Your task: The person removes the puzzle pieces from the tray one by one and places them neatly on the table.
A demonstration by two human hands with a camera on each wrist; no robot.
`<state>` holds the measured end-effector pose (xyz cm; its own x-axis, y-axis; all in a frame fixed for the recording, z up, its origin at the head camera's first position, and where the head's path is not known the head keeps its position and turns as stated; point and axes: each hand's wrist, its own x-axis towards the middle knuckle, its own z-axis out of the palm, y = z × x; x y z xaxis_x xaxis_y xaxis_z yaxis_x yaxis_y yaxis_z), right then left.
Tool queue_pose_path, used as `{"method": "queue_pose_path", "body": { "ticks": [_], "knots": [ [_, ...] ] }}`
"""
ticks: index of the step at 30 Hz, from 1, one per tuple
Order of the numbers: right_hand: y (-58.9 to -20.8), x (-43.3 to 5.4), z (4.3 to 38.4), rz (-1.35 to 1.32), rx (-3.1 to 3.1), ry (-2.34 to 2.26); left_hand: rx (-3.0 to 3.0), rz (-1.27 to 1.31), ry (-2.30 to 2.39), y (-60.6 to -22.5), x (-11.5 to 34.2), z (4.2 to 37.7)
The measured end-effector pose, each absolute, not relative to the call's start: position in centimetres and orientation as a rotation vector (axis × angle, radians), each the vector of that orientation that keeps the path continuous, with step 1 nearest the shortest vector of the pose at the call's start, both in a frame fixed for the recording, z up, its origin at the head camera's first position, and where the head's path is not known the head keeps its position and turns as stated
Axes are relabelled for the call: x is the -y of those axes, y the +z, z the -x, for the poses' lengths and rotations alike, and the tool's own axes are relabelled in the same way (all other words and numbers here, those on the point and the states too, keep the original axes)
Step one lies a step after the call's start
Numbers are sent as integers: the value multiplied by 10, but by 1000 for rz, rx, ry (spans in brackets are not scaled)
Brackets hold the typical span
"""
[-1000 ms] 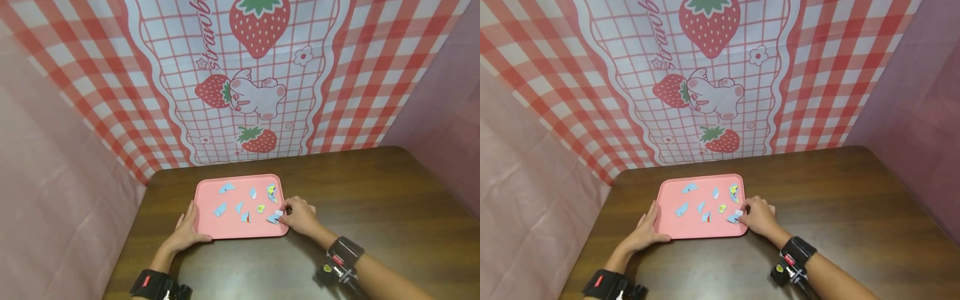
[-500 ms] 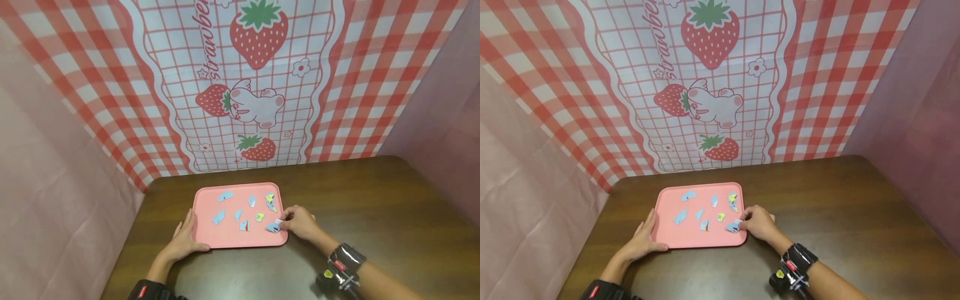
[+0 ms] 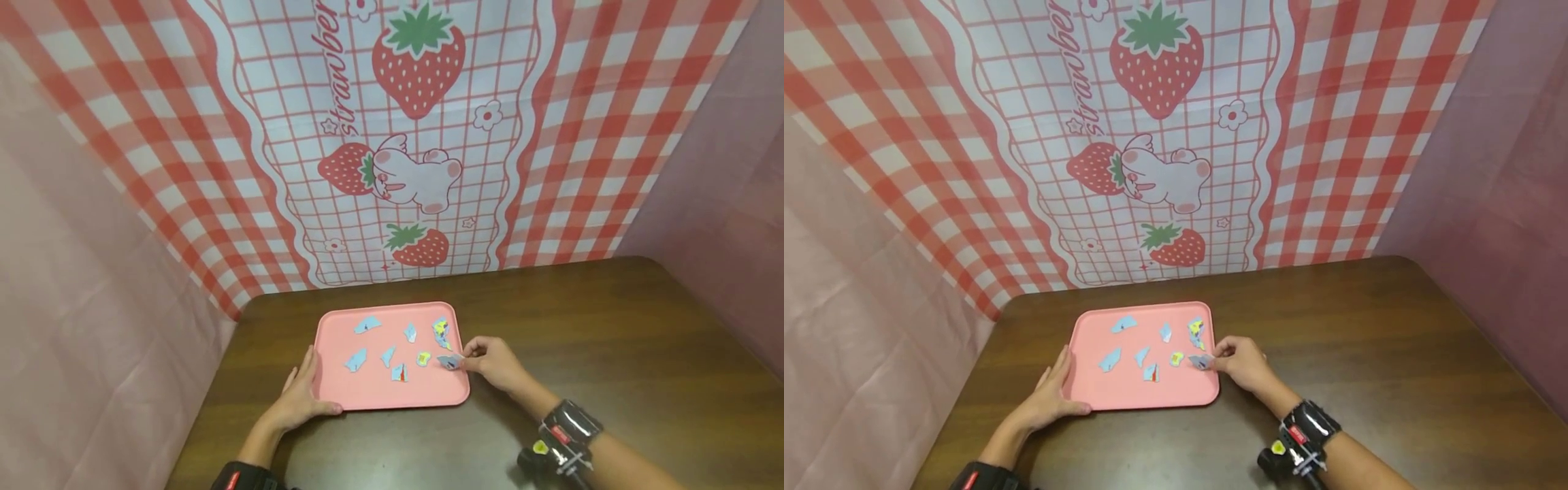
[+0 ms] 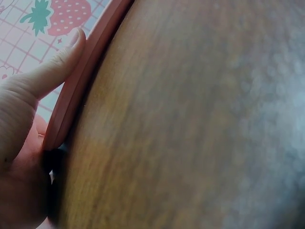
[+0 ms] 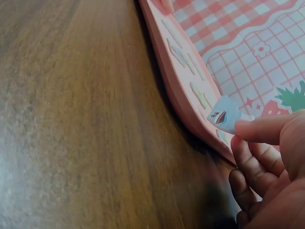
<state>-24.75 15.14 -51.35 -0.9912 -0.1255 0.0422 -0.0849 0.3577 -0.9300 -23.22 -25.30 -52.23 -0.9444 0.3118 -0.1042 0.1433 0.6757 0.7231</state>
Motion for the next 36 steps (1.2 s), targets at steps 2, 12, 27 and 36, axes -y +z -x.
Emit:
{"method": "queue_pose_path", "body": {
  "ticks": [2,12,27,36],
  "knots": [
    [-513,-152,249,176,-2540,-1770,-2666,-358,1133,-522,253,232],
    [-503,-166,264,65,-2405,-1908,-2685,-414,1117,-524,253,237],
    [-498,-171,290,24,-2403,-1946,-2652,-390,1084,-528,254,241],
    [-496,-174,308,20,-2390,-2009,-2684,-406,1078,-529,252,247]
  ]
}}
